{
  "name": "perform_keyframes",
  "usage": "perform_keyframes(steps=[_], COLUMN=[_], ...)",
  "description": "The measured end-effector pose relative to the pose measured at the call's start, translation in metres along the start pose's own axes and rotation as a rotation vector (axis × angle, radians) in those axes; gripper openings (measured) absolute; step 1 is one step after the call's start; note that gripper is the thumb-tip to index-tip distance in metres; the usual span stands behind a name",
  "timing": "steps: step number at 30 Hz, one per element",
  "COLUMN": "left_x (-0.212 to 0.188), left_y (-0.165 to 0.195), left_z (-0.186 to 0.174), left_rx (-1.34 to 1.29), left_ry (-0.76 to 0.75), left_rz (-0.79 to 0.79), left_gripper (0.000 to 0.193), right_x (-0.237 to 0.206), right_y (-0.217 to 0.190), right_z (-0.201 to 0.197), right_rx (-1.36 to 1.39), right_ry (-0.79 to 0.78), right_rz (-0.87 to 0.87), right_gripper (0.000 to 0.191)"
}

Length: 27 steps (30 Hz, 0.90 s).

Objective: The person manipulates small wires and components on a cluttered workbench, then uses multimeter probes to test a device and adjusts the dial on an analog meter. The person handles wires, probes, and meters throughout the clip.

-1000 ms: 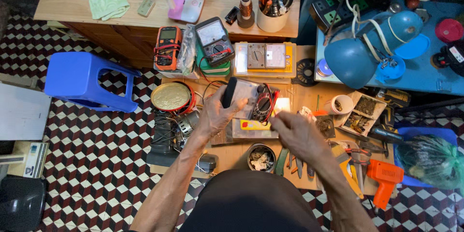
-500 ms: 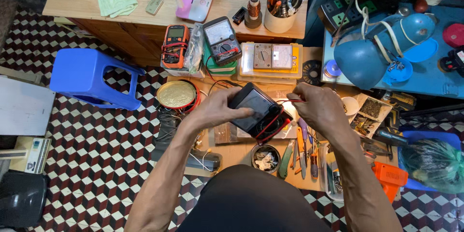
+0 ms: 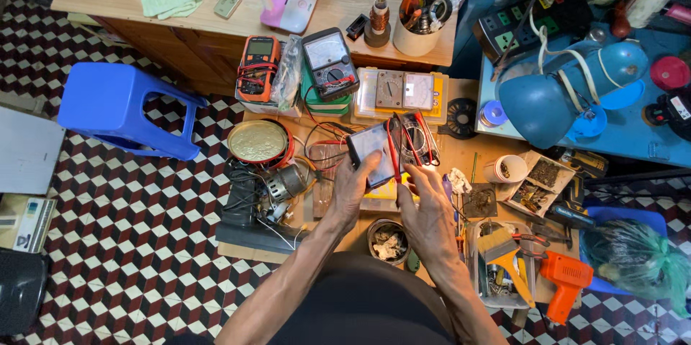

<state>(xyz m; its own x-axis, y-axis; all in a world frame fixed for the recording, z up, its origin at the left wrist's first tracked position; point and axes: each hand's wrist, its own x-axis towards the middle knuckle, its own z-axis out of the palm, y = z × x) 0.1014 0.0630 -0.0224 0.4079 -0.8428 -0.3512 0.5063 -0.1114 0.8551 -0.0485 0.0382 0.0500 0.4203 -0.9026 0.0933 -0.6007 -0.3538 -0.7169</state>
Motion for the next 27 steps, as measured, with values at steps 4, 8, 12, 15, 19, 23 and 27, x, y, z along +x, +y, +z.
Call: perform_keyframes(steps=[4,8,12,15,19,23,27], left_x=[0.008,0.02,0.03,0.037,0.051,0.044,-0.027], left_y=[0.018,0.041,0.054,0.055,0.05,0.05,0.037], left_z=[-0.016,-0.031,-0.035,-0.032,-0.017,-0.006,-0.003], left_rx=[0.002,0.153,0.361,0.479,0.539,0.354,0.438], left_ry=[-0.081,-0.247,-0.389,-0.489,-0.406,-0.011,0.113], left_rz=[-0.083,-0.183,-0.21,-0.251,-0.171,0.185,0.057], left_gripper=[0.053,0.06,0.068,0.075,0.074,0.057,0.058], right_x=[-0.001,0.034,0.058,0.052,0.023,0.002,0.001], right_y=[0.012,0.037,0.064,0.074,0.077,0.079,0.089], right_z=[-0.023,-0.042,-0.033,-0.011,0.007,0.021,0.031], right_rx=[0.16,0.313,0.668,0.651,0.821,0.976,1.112], right_ry=[0.122,0.052,-0.406,-0.543,-0.419,-0.155,0.084], right_rz=[0.189,0.18,0.36,0.52,0.618,0.606,0.663], right_gripper=[0.029,0.047,0.069,0.072,0.058,0.041,0.032])
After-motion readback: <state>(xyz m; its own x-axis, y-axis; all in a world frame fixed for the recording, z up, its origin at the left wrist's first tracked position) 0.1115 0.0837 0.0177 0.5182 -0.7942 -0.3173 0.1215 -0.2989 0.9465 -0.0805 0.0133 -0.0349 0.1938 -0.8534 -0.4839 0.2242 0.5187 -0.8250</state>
